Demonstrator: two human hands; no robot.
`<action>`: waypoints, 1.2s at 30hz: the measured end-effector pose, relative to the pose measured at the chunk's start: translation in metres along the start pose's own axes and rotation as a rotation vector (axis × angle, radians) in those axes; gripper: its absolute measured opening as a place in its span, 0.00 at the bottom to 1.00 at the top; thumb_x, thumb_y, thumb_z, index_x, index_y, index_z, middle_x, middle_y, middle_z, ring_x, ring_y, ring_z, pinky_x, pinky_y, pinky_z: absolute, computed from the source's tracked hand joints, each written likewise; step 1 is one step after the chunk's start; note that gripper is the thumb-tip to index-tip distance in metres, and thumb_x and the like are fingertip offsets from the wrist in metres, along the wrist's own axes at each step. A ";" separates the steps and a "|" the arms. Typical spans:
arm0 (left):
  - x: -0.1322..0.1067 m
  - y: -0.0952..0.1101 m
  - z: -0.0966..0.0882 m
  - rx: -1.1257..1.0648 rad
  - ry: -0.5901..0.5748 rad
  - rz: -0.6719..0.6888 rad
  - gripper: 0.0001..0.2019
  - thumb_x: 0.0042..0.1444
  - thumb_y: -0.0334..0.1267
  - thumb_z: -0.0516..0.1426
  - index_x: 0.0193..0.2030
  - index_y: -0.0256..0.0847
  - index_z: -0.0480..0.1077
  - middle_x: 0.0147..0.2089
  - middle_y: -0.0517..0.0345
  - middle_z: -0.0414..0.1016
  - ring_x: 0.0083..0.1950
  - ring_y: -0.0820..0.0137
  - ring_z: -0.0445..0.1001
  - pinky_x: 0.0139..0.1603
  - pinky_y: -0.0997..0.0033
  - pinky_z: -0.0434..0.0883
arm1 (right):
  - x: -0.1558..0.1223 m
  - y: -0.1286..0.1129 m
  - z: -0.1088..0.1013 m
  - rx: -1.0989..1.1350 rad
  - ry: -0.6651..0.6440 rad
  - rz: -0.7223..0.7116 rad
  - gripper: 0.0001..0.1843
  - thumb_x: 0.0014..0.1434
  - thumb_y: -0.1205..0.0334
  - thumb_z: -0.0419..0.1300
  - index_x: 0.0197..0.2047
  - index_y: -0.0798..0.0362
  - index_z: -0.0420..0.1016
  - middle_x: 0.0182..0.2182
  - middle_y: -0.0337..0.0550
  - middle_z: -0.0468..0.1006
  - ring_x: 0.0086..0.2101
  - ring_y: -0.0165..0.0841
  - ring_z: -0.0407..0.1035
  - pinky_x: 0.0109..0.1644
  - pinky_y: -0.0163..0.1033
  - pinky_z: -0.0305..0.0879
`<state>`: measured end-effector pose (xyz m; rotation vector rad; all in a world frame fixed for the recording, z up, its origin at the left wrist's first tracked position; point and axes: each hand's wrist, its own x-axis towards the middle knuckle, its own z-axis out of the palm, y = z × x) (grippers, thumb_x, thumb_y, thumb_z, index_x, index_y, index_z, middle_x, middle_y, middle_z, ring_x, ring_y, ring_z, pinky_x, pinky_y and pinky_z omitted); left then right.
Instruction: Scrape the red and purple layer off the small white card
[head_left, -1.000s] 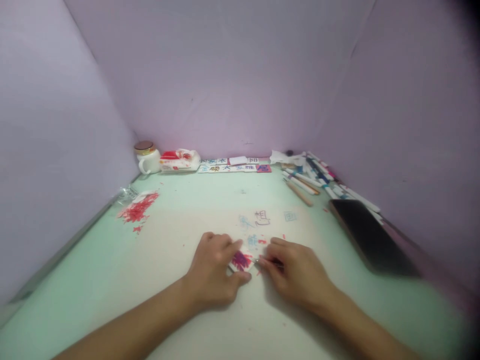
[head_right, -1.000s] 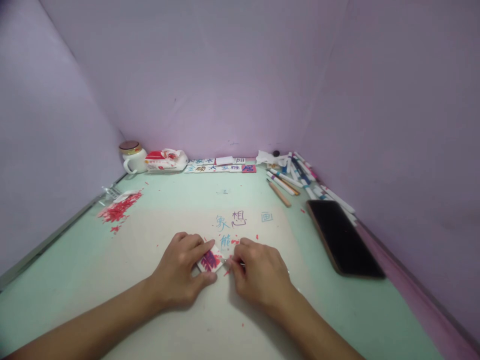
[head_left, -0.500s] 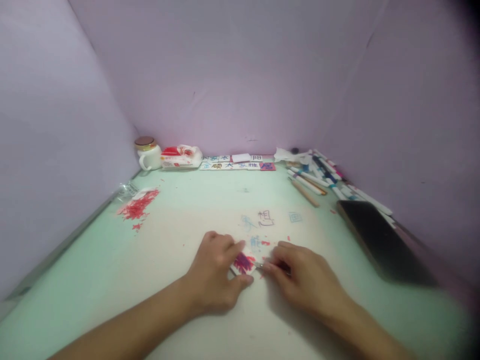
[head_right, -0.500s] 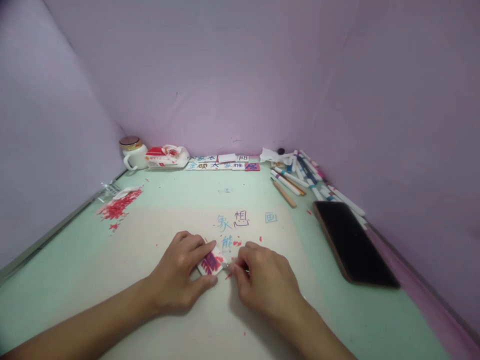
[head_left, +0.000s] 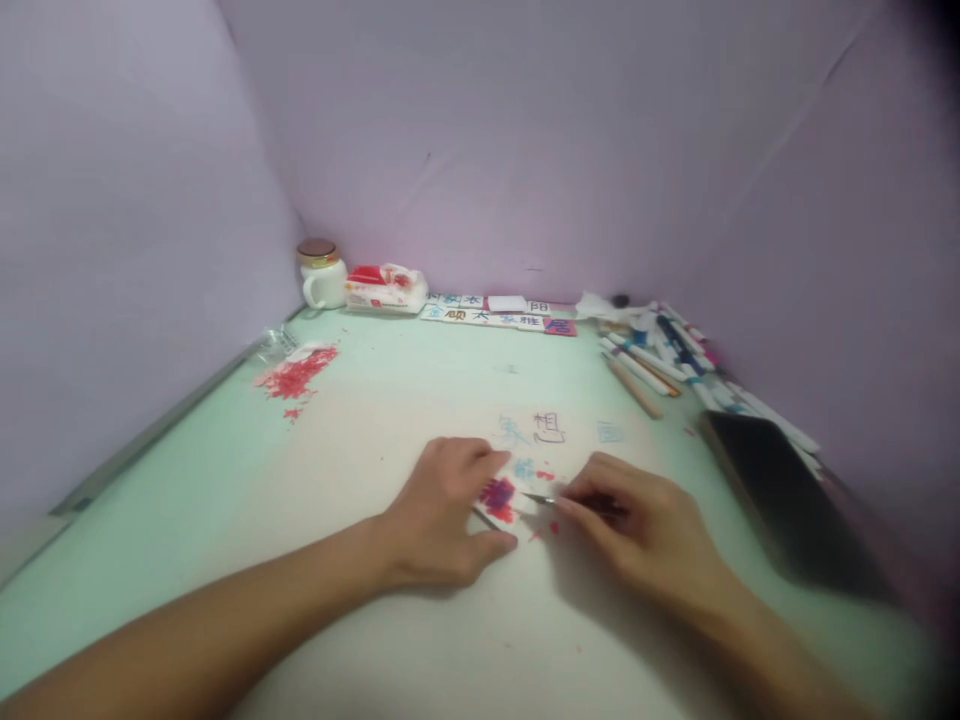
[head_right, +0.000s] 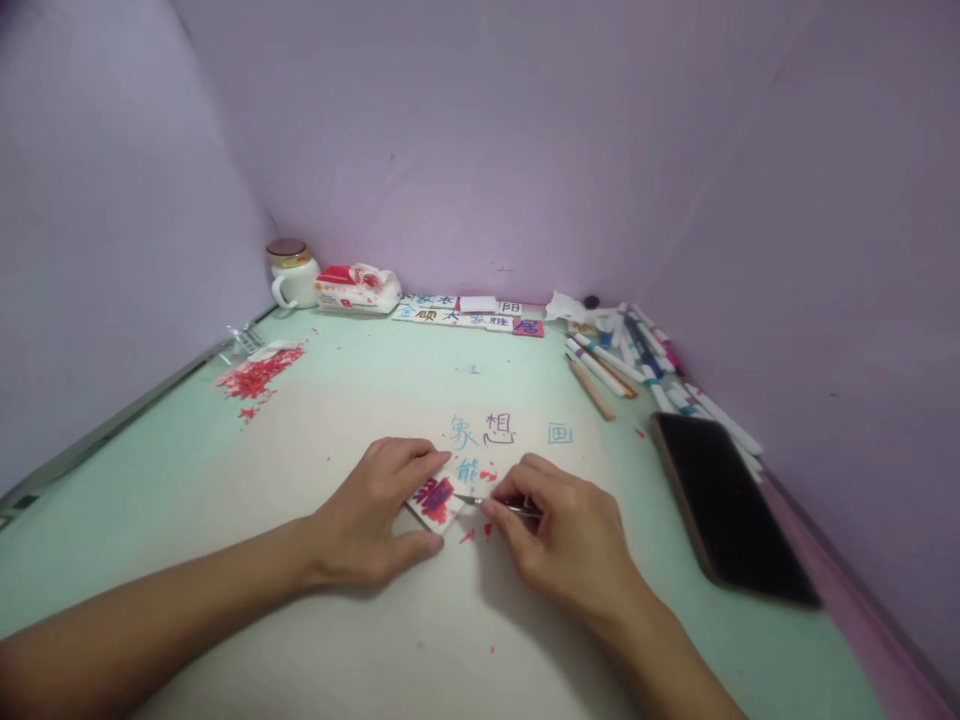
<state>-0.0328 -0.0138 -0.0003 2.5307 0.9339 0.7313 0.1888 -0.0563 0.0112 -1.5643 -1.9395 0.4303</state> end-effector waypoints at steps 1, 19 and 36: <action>0.001 0.002 0.000 0.022 -0.021 -0.030 0.26 0.47 0.43 0.61 0.53 0.37 0.67 0.49 0.43 0.69 0.51 0.53 0.67 0.53 0.46 0.64 | -0.001 0.000 0.001 0.000 -0.003 -0.024 0.09 0.57 0.58 0.57 0.27 0.49 0.74 0.24 0.37 0.74 0.23 0.29 0.66 0.27 0.35 0.58; 0.004 0.005 -0.002 0.036 -0.121 -0.080 0.20 0.45 0.39 0.65 0.46 0.38 0.71 0.43 0.50 0.71 0.45 0.58 0.68 0.51 0.56 0.62 | -0.006 -0.006 -0.002 -0.405 0.025 -0.344 0.15 0.65 0.58 0.52 0.32 0.48 0.78 0.27 0.37 0.79 0.21 0.27 0.70 0.23 0.34 0.55; 0.004 0.004 -0.001 0.018 -0.128 -0.063 0.20 0.44 0.40 0.67 0.44 0.38 0.71 0.44 0.50 0.71 0.46 0.59 0.68 0.52 0.57 0.61 | -0.012 -0.014 0.003 -0.539 0.002 -0.377 0.17 0.67 0.54 0.49 0.34 0.47 0.76 0.28 0.37 0.79 0.23 0.29 0.73 0.22 0.34 0.57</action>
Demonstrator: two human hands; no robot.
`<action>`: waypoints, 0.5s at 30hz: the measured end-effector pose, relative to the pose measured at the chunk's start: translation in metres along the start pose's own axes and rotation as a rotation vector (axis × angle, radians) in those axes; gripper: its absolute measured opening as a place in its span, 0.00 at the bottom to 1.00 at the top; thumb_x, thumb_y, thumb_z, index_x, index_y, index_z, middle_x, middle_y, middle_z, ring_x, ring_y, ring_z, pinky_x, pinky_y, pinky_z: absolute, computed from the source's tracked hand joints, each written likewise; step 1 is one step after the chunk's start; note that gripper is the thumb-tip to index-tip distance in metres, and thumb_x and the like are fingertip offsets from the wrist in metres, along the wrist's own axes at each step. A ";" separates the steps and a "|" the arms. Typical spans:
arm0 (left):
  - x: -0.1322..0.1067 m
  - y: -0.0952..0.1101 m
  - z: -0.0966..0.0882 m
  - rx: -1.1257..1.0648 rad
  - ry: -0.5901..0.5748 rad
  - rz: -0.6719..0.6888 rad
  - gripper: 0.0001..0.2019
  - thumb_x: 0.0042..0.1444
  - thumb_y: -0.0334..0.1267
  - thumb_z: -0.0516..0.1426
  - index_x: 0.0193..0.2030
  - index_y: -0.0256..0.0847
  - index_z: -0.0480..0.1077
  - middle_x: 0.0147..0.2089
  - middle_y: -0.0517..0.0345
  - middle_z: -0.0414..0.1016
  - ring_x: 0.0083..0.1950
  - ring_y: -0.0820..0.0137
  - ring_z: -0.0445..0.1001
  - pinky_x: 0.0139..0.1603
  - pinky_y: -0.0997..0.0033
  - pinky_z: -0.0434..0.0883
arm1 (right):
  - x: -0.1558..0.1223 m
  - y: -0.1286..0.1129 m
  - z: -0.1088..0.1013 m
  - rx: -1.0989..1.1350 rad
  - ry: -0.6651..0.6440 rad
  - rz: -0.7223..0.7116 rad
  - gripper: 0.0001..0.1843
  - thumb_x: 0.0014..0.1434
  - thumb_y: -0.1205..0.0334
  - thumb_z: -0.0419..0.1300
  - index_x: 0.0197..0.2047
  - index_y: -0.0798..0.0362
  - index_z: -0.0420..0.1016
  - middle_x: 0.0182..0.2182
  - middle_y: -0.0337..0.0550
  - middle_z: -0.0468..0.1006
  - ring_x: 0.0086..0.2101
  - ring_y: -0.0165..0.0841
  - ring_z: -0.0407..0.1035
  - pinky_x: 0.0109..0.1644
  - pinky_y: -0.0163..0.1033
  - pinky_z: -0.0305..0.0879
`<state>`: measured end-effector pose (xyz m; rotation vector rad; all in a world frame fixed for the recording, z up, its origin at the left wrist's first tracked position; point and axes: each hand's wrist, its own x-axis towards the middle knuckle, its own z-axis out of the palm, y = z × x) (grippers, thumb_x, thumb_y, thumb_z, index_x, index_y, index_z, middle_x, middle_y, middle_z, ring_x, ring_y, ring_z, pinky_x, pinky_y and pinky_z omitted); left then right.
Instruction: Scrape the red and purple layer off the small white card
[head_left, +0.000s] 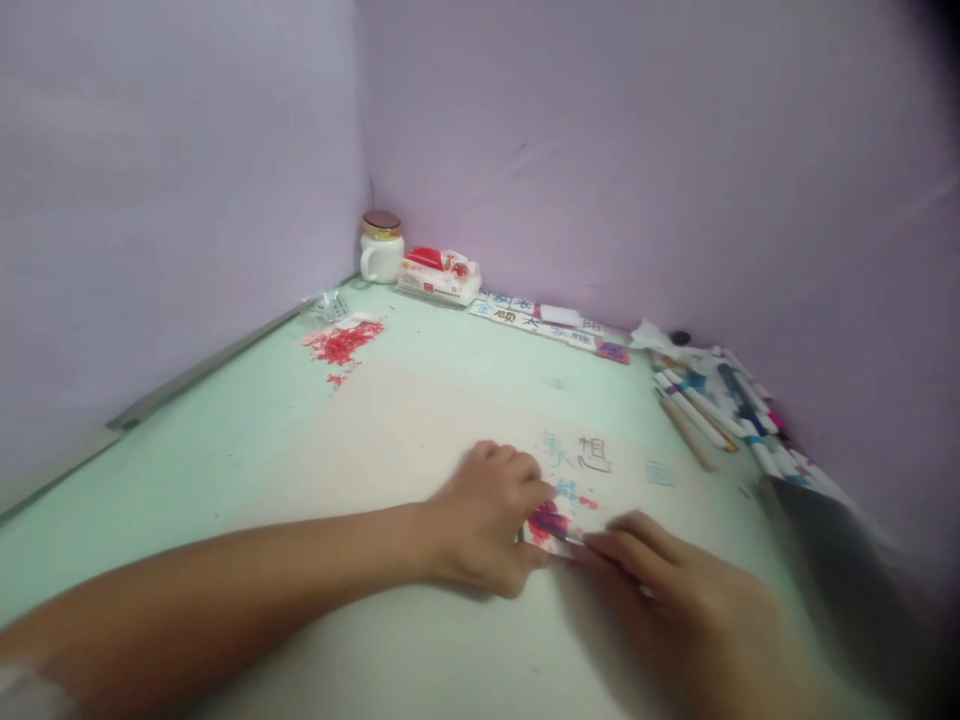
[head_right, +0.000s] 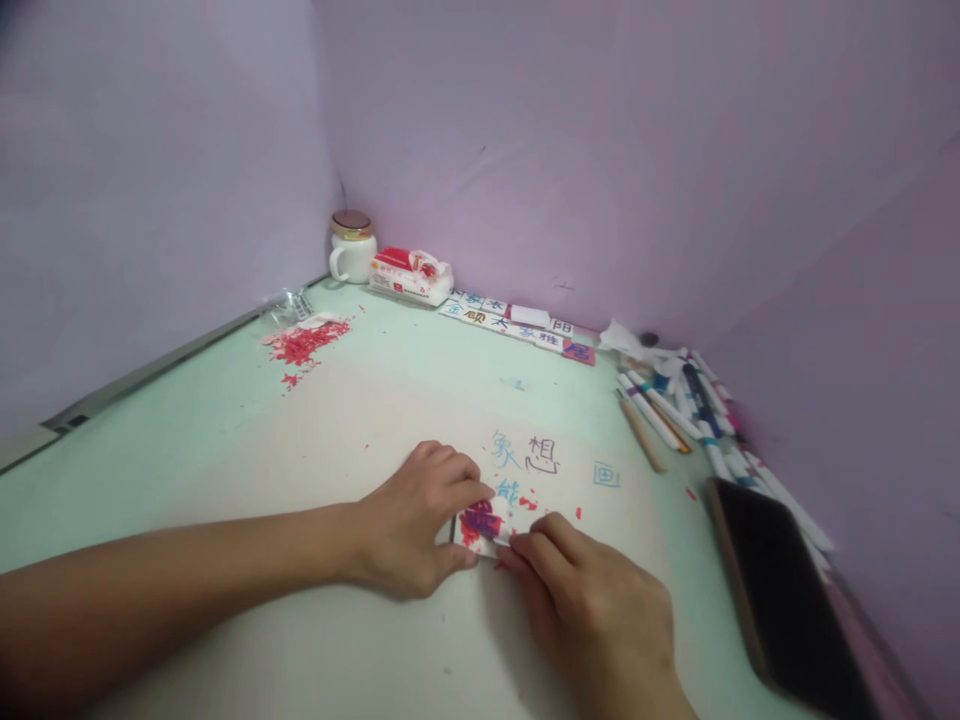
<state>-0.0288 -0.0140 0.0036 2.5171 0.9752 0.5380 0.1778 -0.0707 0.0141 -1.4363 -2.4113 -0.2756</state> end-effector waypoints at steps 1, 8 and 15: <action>0.000 0.000 0.000 0.002 0.001 -0.001 0.19 0.44 0.40 0.66 0.44 0.39 0.71 0.44 0.51 0.71 0.46 0.59 0.68 0.52 0.57 0.61 | 0.001 -0.001 0.000 0.002 -0.008 0.000 0.16 0.67 0.54 0.50 0.34 0.46 0.76 0.28 0.37 0.79 0.23 0.29 0.73 0.22 0.34 0.58; 0.000 0.000 0.000 0.011 -0.008 -0.006 0.20 0.44 0.40 0.67 0.44 0.38 0.71 0.44 0.50 0.71 0.45 0.59 0.68 0.51 0.57 0.61 | 0.007 -0.008 0.003 -0.035 -0.016 0.040 0.16 0.66 0.55 0.51 0.30 0.45 0.75 0.25 0.35 0.77 0.20 0.29 0.71 0.20 0.36 0.54; 0.001 0.001 -0.002 0.018 -0.043 -0.016 0.19 0.46 0.42 0.66 0.44 0.39 0.71 0.44 0.51 0.71 0.46 0.60 0.68 0.52 0.58 0.61 | 0.007 -0.009 0.000 -0.039 -0.025 0.024 0.16 0.66 0.54 0.50 0.31 0.44 0.75 0.26 0.33 0.77 0.20 0.28 0.72 0.19 0.34 0.55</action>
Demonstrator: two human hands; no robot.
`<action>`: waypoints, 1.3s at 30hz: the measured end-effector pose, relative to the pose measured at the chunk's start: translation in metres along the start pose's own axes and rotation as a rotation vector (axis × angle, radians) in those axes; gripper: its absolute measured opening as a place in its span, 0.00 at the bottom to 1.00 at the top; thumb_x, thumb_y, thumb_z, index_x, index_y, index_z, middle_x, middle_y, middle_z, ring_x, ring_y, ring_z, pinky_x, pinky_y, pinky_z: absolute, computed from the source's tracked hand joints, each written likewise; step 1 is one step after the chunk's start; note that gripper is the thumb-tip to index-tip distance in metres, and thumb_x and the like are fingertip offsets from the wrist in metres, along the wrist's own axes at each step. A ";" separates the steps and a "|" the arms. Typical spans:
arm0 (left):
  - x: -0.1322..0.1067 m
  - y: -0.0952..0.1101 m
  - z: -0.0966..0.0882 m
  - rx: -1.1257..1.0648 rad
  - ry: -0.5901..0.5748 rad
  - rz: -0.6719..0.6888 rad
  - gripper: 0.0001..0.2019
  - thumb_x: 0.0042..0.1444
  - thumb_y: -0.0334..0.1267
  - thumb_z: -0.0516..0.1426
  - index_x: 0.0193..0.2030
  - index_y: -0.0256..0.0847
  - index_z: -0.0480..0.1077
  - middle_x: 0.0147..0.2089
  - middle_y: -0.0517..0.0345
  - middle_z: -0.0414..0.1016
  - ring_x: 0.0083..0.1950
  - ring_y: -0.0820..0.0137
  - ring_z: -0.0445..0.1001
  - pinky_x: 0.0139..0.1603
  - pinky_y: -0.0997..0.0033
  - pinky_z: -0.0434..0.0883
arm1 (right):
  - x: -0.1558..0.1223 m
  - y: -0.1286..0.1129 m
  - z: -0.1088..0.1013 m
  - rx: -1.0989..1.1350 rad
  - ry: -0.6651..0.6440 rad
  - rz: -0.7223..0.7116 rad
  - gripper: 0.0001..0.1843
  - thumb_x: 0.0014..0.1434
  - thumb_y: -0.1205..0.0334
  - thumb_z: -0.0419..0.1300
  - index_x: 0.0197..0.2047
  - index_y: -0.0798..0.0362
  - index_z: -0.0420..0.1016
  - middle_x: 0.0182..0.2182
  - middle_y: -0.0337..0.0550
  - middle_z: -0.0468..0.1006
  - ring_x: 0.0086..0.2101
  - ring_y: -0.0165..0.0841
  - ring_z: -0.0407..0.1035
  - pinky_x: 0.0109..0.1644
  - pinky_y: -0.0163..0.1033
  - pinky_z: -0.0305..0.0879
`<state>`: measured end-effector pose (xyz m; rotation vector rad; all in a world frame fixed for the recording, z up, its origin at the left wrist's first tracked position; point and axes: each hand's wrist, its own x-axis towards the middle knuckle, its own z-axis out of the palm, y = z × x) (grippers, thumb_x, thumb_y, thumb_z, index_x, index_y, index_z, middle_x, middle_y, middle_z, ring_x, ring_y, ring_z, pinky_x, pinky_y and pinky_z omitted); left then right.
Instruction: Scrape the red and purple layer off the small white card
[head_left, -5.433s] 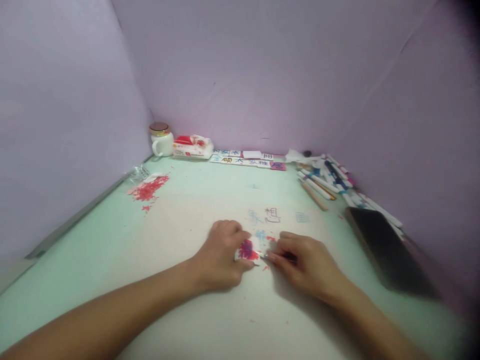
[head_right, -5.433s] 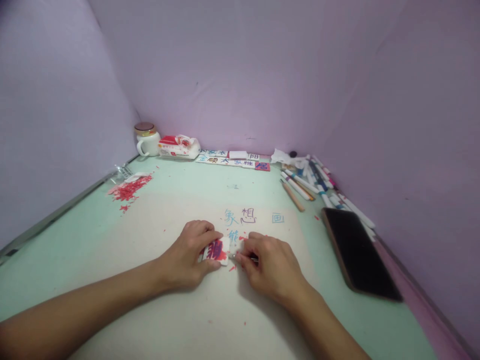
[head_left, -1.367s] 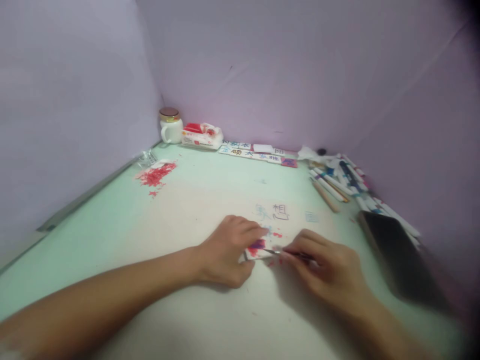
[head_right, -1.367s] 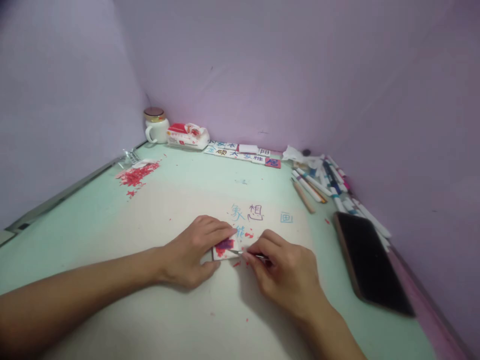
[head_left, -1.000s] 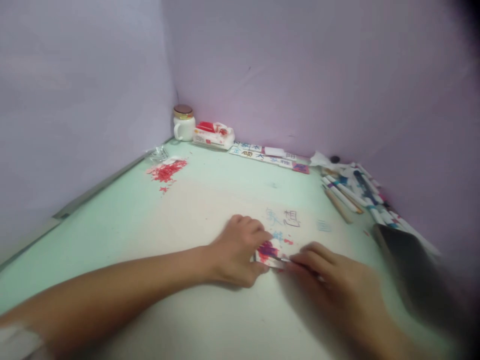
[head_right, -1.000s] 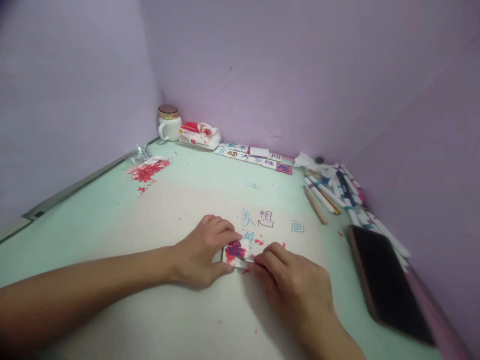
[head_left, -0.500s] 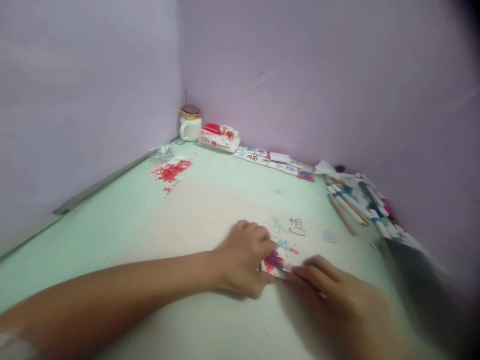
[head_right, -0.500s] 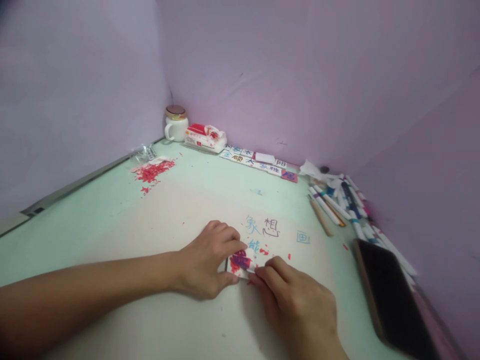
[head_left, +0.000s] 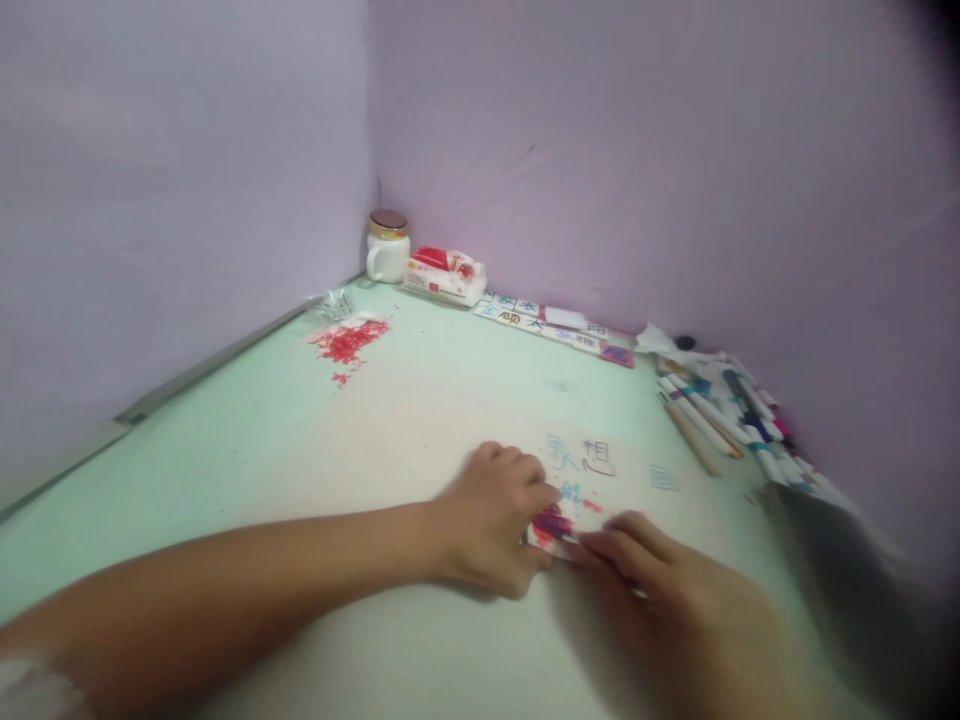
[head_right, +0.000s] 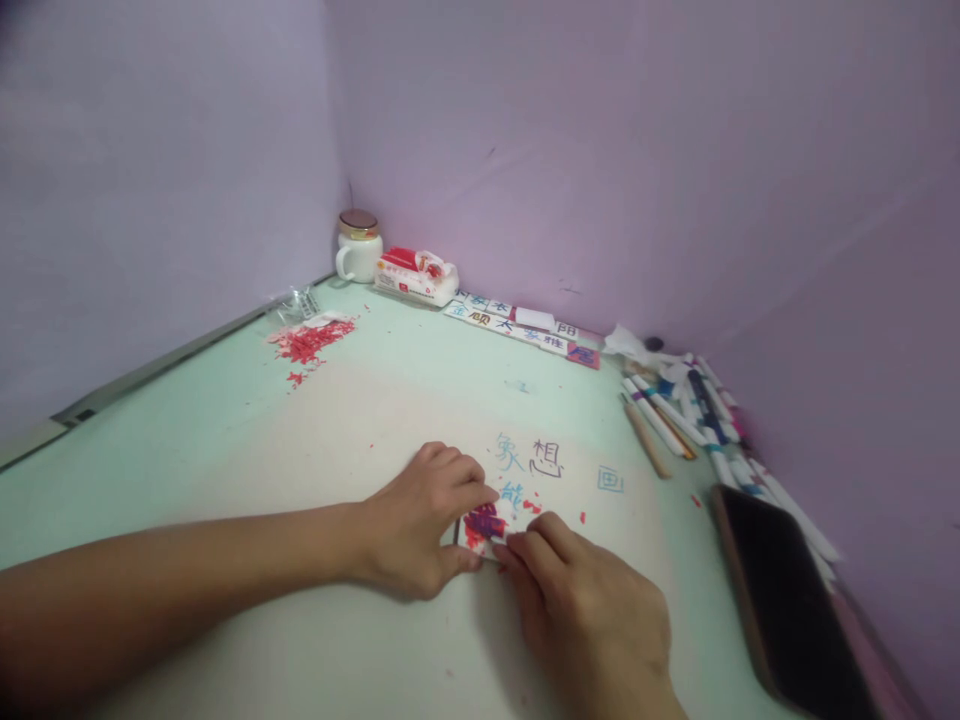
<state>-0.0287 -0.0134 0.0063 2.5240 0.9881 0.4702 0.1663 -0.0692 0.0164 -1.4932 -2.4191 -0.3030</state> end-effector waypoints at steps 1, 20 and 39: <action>0.000 0.000 0.000 0.000 -0.004 -0.001 0.20 0.46 0.43 0.66 0.45 0.38 0.71 0.45 0.51 0.70 0.46 0.60 0.67 0.52 0.58 0.61 | 0.001 -0.002 -0.001 -0.012 0.000 0.002 0.17 0.66 0.54 0.49 0.31 0.44 0.75 0.26 0.33 0.77 0.19 0.28 0.72 0.18 0.34 0.55; 0.001 -0.001 0.000 -0.017 -0.006 0.000 0.20 0.46 0.41 0.67 0.46 0.38 0.72 0.43 0.52 0.70 0.46 0.62 0.68 0.52 0.60 0.60 | 0.009 0.012 0.007 0.004 0.001 -0.218 0.13 0.59 0.69 0.51 0.27 0.47 0.71 0.23 0.35 0.72 0.16 0.28 0.68 0.19 0.38 0.49; -0.001 -0.001 -0.001 -0.009 0.022 -0.016 0.20 0.44 0.39 0.67 0.46 0.38 0.72 0.42 0.52 0.71 0.44 0.62 0.68 0.51 0.59 0.61 | 0.005 0.034 -0.003 0.119 -0.174 -0.197 0.12 0.59 0.69 0.52 0.27 0.47 0.71 0.24 0.35 0.74 0.17 0.30 0.68 0.20 0.38 0.49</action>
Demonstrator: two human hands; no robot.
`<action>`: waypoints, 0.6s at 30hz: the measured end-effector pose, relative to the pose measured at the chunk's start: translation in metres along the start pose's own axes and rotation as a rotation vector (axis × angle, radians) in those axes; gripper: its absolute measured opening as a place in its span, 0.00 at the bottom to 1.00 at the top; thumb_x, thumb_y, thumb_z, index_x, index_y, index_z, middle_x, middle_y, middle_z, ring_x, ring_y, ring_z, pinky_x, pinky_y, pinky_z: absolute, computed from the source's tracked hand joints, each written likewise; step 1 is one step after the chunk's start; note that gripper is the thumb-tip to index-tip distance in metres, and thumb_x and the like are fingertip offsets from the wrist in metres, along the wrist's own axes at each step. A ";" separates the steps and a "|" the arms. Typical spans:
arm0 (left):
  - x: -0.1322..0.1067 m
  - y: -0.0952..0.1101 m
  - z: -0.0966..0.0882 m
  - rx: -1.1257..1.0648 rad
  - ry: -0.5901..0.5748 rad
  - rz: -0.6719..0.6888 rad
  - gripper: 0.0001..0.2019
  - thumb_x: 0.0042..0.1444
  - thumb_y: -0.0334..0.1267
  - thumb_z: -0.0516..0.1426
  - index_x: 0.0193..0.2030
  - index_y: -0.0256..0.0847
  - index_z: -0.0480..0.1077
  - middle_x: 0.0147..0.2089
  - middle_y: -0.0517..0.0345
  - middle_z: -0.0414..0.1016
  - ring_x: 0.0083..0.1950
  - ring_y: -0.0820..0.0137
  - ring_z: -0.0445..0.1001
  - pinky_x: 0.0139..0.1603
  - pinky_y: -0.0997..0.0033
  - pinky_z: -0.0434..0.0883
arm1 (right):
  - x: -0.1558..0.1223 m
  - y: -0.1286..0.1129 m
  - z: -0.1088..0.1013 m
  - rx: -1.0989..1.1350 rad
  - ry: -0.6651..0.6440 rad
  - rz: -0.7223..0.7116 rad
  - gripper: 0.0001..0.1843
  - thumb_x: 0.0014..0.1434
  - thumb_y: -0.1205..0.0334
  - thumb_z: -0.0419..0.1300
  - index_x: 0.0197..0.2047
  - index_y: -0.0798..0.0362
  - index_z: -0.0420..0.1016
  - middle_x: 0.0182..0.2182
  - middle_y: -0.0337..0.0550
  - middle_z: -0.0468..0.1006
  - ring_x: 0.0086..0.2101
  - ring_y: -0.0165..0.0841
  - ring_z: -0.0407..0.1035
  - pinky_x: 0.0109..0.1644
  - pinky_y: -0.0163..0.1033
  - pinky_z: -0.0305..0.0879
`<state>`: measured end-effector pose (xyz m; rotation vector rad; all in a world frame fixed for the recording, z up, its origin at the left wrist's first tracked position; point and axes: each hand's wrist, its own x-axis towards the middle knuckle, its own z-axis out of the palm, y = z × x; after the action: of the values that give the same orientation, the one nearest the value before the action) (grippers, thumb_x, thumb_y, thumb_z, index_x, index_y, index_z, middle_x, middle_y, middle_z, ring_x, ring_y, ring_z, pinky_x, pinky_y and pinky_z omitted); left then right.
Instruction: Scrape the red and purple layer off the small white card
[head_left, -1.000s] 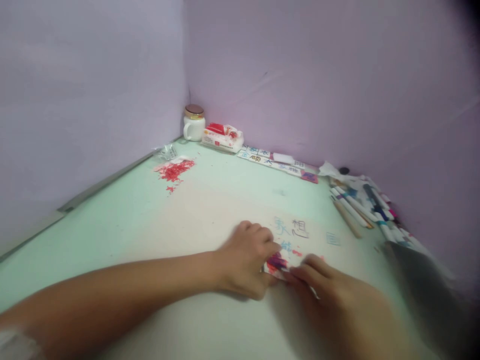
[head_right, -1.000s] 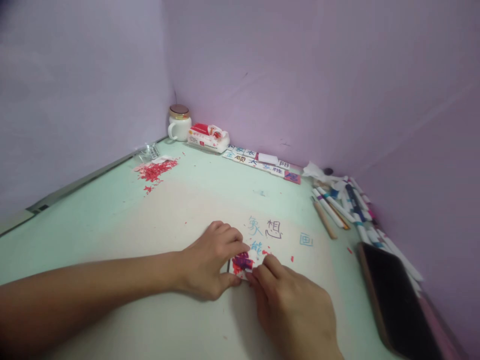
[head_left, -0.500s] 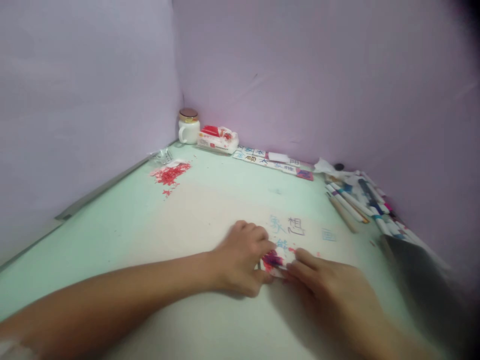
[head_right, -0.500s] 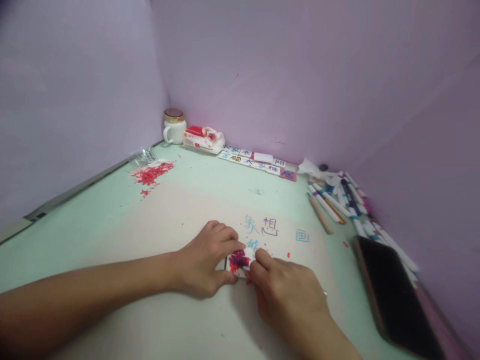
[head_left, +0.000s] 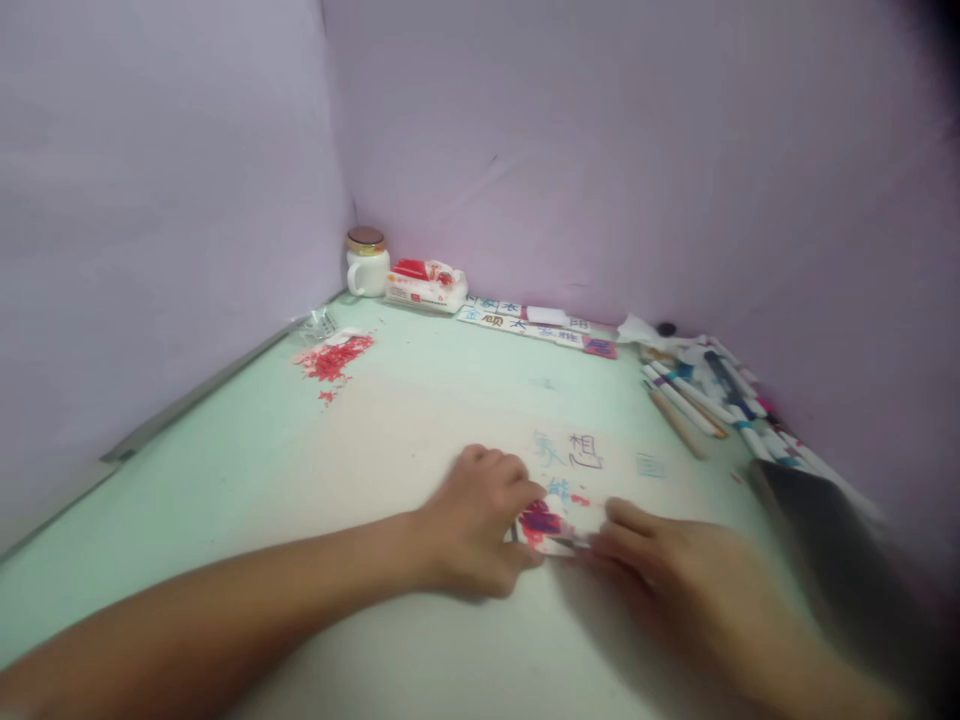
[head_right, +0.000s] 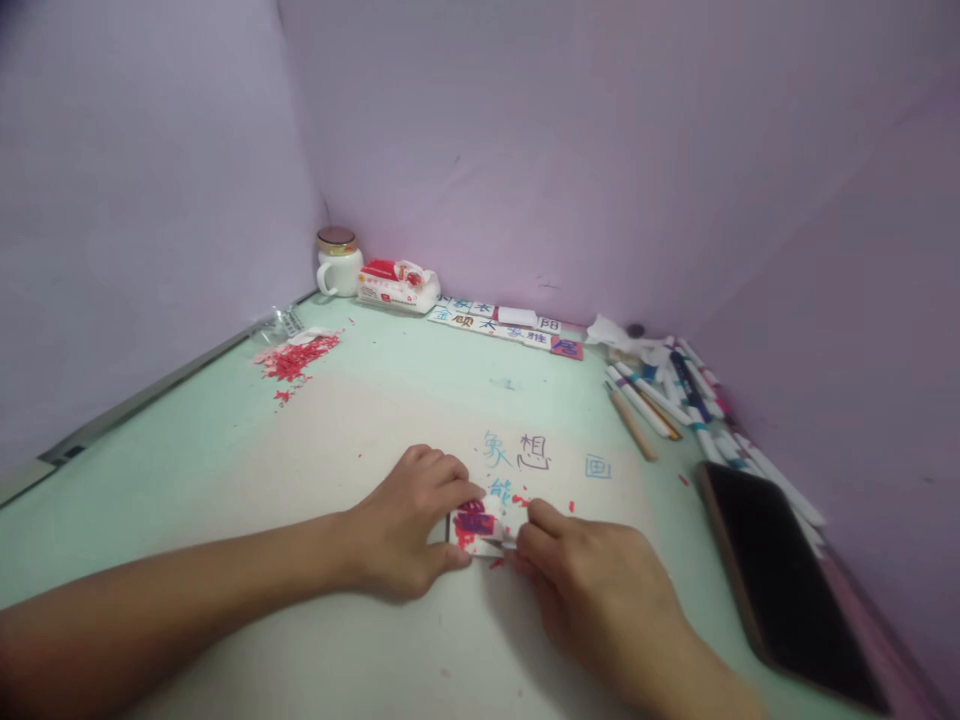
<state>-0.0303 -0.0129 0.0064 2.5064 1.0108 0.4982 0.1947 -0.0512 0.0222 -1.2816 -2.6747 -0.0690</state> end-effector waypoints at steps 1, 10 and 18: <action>0.000 0.000 0.001 0.009 0.009 -0.005 0.21 0.44 0.40 0.67 0.45 0.38 0.72 0.41 0.51 0.71 0.43 0.62 0.69 0.50 0.59 0.61 | -0.006 0.001 0.002 0.036 0.002 0.069 0.13 0.61 0.64 0.52 0.26 0.47 0.71 0.23 0.36 0.73 0.18 0.30 0.68 0.21 0.37 0.51; -0.006 0.002 0.013 0.146 0.150 -0.012 0.25 0.52 0.56 0.61 0.46 0.36 0.69 0.30 0.56 0.75 0.30 0.62 0.71 0.43 0.57 0.63 | -0.019 -0.011 0.005 0.377 0.240 0.747 0.11 0.59 0.51 0.55 0.32 0.45 0.74 0.23 0.36 0.76 0.23 0.34 0.69 0.26 0.37 0.59; -0.004 -0.004 0.004 0.039 0.125 0.132 0.23 0.49 0.38 0.58 0.54 0.38 0.66 0.53 0.44 0.70 0.54 0.54 0.66 0.56 0.49 0.60 | 0.005 -0.018 0.015 0.295 0.215 0.756 0.11 0.62 0.57 0.53 0.34 0.48 0.74 0.27 0.36 0.79 0.27 0.33 0.71 0.29 0.35 0.58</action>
<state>-0.0336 -0.0140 -0.0001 2.6160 0.9104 0.6893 0.1756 -0.0571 0.0088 -1.9334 -1.7930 0.2589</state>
